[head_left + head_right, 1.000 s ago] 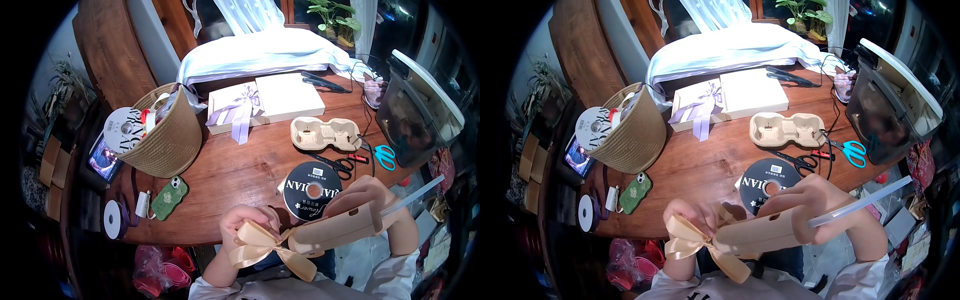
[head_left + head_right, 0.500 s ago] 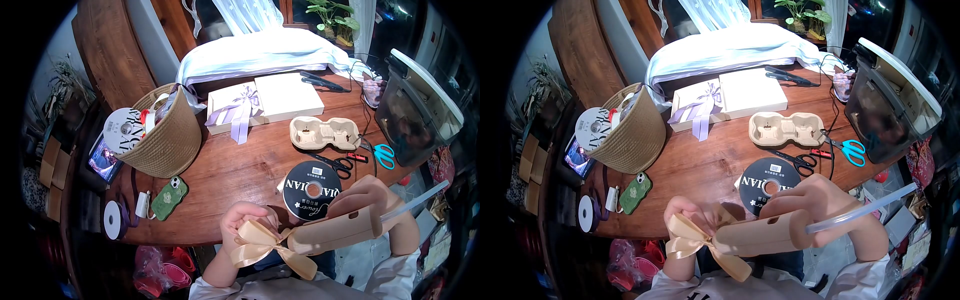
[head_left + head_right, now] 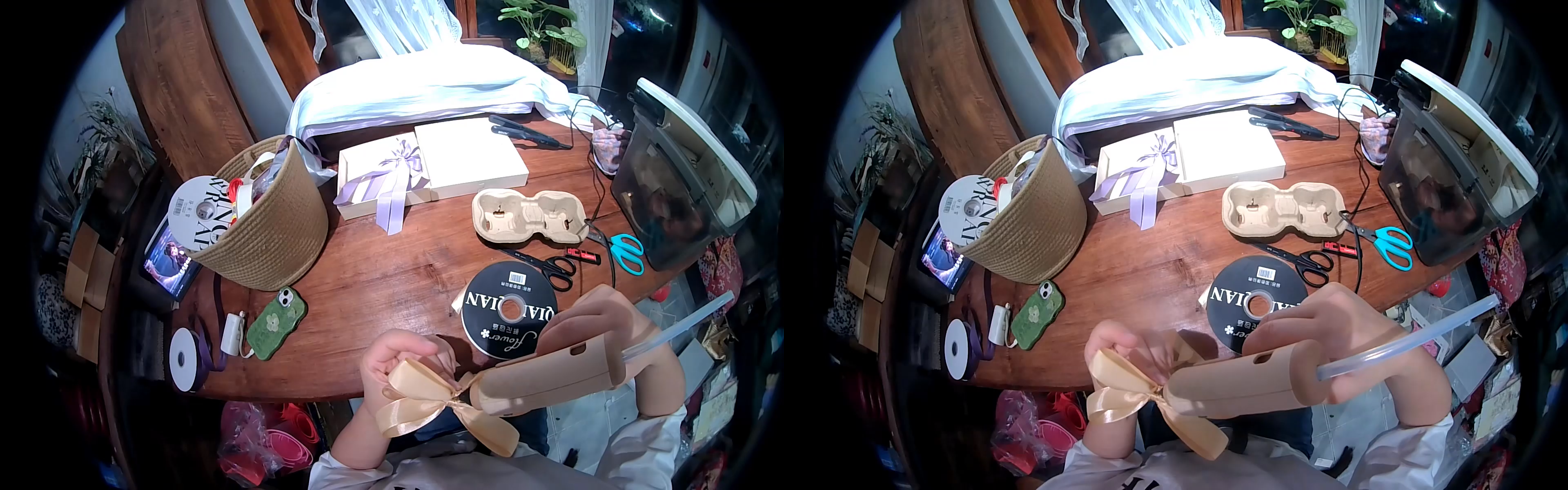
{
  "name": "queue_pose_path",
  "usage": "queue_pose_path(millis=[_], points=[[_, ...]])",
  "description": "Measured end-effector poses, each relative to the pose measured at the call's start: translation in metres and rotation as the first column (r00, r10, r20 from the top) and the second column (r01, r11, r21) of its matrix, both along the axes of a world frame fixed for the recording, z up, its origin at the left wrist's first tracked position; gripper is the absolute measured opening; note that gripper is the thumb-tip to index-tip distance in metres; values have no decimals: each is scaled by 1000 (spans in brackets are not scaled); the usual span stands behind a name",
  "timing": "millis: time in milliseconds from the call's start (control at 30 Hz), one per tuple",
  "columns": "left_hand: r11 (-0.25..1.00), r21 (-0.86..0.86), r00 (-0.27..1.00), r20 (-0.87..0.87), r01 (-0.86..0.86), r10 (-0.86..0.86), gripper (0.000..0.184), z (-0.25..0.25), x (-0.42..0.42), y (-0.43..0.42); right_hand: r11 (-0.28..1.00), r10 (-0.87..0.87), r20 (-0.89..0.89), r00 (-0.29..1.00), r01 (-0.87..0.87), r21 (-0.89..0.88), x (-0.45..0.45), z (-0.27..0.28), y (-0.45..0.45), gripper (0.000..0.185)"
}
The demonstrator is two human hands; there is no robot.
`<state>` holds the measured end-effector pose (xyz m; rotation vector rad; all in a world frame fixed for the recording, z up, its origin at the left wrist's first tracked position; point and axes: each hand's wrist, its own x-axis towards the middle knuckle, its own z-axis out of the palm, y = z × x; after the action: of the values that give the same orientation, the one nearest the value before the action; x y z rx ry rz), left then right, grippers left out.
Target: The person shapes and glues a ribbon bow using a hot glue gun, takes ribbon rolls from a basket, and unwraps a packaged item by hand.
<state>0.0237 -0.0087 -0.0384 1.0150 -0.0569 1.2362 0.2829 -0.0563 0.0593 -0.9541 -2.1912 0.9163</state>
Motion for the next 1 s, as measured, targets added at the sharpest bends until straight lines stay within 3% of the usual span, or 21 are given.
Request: queue_pose_path(millis=[367,900,1000], points=[[999,28,1000,-7,-17,17,52,1,1,1,1000,-9,4,1000,9,-10,1,-1,0,77],[999,26,1000,-1,-18,18,48,0,1,3,1000,-17,69,997,15,27,6,5,0,57],[1000,17,1000,-4,-26,26,47,-3,1,4,993,-113,95,989,114,-10,10,15,-6,47]])
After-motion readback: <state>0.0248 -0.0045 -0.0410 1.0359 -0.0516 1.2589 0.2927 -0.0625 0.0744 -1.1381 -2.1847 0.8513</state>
